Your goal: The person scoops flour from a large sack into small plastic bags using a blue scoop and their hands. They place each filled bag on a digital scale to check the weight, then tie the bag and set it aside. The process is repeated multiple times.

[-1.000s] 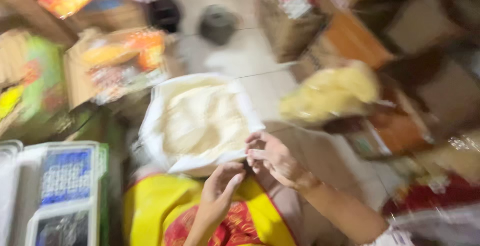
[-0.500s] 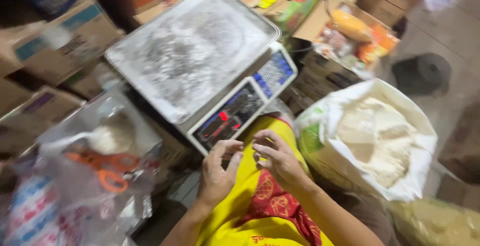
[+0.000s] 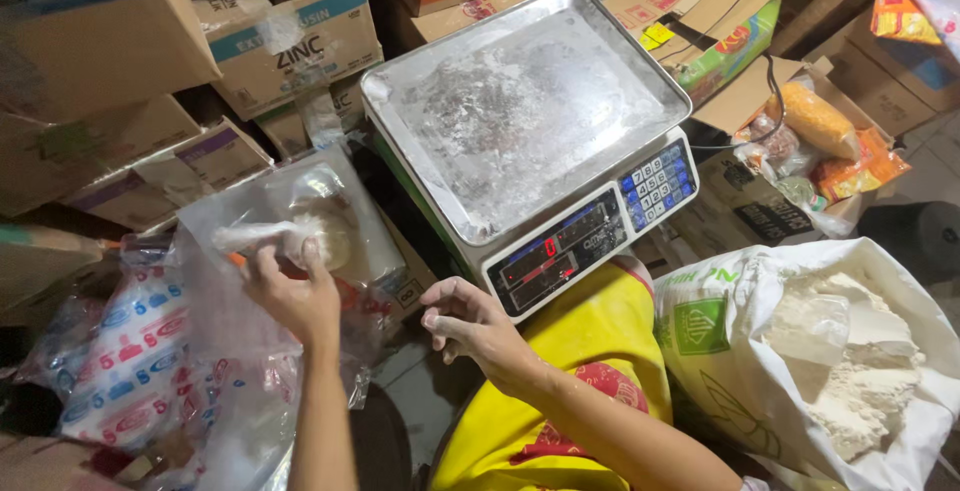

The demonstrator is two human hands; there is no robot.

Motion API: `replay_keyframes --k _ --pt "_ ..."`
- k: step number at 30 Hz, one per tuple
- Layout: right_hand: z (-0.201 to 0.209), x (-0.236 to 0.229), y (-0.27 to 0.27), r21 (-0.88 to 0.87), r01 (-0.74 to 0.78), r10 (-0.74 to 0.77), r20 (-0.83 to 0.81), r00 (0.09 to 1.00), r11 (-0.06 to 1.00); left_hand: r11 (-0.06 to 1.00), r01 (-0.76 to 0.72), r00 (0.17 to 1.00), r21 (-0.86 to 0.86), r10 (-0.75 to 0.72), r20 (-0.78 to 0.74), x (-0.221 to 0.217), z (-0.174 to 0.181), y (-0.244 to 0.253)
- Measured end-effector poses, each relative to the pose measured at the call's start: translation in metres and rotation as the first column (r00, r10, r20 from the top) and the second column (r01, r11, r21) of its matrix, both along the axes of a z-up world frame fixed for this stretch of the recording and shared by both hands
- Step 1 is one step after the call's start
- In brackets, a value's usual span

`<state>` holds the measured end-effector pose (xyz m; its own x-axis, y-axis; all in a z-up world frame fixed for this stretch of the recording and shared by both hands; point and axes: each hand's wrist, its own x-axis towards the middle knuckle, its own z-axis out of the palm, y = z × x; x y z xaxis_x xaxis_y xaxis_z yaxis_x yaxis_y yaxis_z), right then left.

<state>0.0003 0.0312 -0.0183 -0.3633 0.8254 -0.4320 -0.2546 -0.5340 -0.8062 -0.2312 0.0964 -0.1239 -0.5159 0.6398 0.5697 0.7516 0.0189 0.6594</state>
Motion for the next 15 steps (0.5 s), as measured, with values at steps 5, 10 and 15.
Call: replay_keyframes --k 5,10,15 --pt "0.013 -0.003 0.019 0.113 -0.011 0.010 0.007 1.000 0.994 0.986 0.155 0.988 -0.066 -0.155 0.014 -0.021 0.007 0.013" --pt "0.036 -0.002 0.048 0.310 -0.068 0.050 0.066 0.997 0.948 0.948 0.319 0.948 0.015 -0.319 0.009 -0.016 0.059 0.017" --pt "0.085 0.006 0.087 0.776 -0.252 -0.129 0.392 0.911 0.579 0.879 0.475 0.874 -0.039 -0.466 0.139 0.006 0.152 0.015"
